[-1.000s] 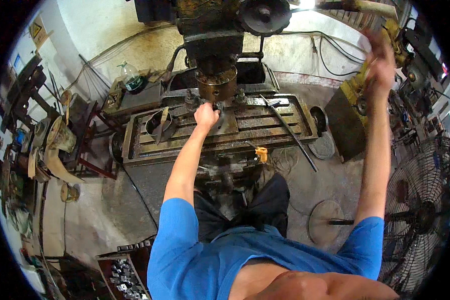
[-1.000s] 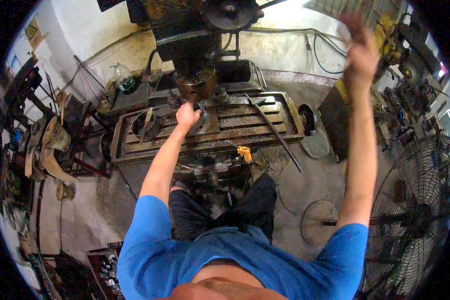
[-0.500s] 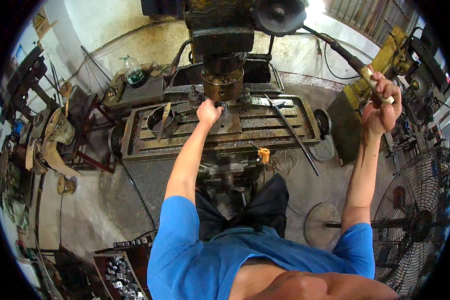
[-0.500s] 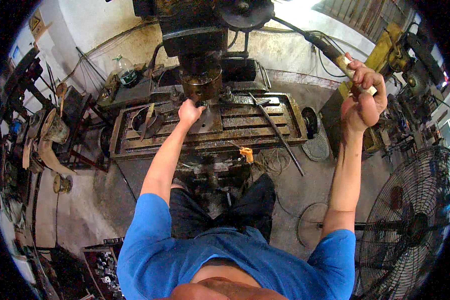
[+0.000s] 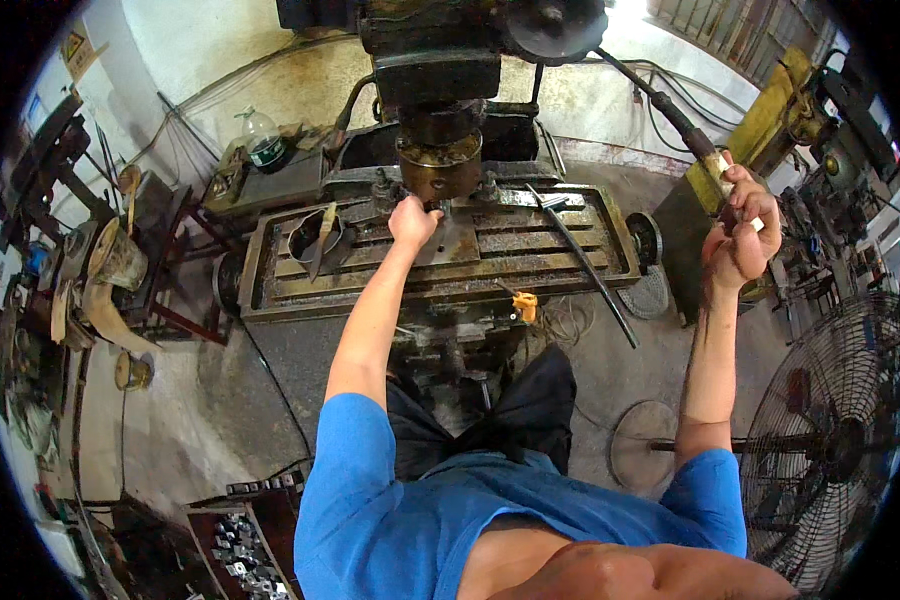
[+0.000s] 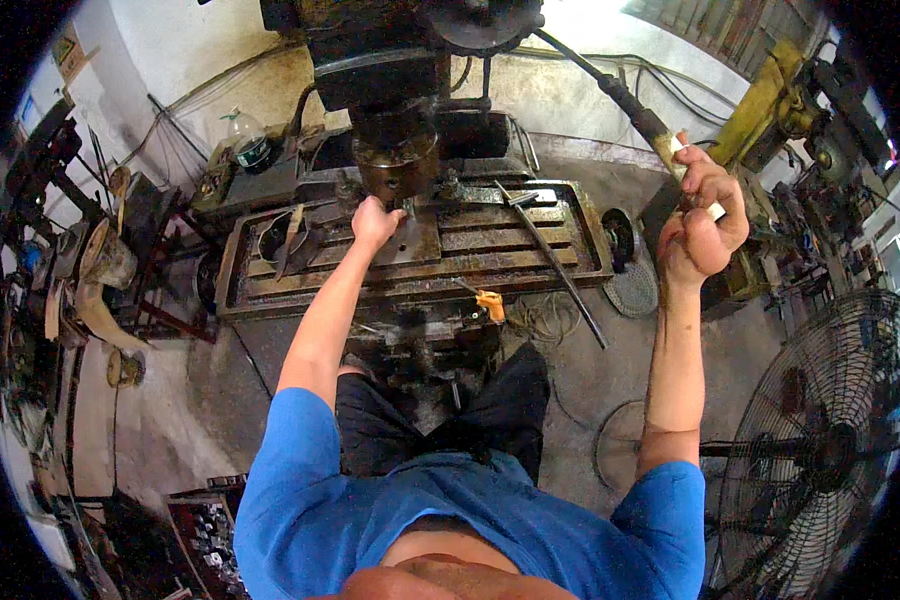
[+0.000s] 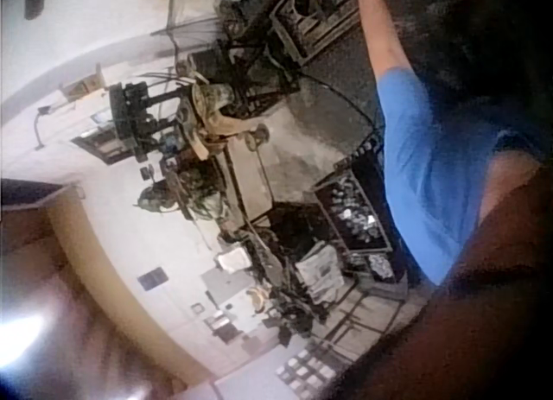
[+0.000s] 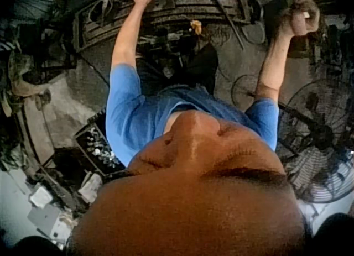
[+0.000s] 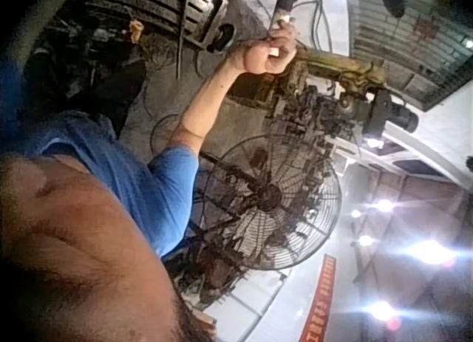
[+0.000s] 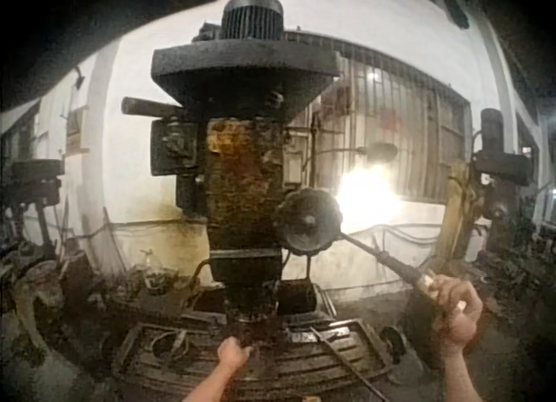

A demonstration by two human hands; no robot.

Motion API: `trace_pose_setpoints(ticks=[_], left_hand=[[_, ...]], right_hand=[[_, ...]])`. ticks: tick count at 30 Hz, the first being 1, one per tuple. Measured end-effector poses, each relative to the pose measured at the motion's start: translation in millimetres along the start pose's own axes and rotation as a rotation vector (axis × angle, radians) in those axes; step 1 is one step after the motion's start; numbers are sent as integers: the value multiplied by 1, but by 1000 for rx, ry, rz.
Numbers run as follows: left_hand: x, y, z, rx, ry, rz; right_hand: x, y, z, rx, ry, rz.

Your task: The person operates a milling machine to process metal components. They use an air nozzle to clear debris from the work surface and place the processed metal pieces into a container by hand.

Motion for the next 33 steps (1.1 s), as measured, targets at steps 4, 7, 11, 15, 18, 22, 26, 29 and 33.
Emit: trace_pose_setpoints(ticks=[4,7,11,15,18,22,26,29,33], left_hand=[[-16,-15,9,38,67,124],[-23,-24,6,86,-116,-52],[-107,-100,-7,269,-6,326],[-164,-150,-63,103,239,525],[-155,-151,-81,70,374,426],[-136,-134,-89,58,512,230],[-142,-131,-94,48,390,322],[-137,-133,-100,125,-273,415],[-93,-117,-36,213,-372,216]], right_hand=[[4,-3,-1,-7,13,61],[-3,-3,3,20,73,38],[-3,-2,0,34,68,10],[-2,10,-5,31,18,86],[1,0,-2,31,5,100],[5,-1,-6,28,45,40],[-3,2,-4,49,52,12],[-5,4,-3,31,60,114],[-8,-6,0,43,86,144]])
Point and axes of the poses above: each hand's wrist, its own y-axis towards the middle knuckle, its own x-axis out of the palm, z = x × y, the point moved 8 cm from there along y, towards the middle knuckle, and after that the axes turned 8 degrees about -z, right-handed, at the moved point
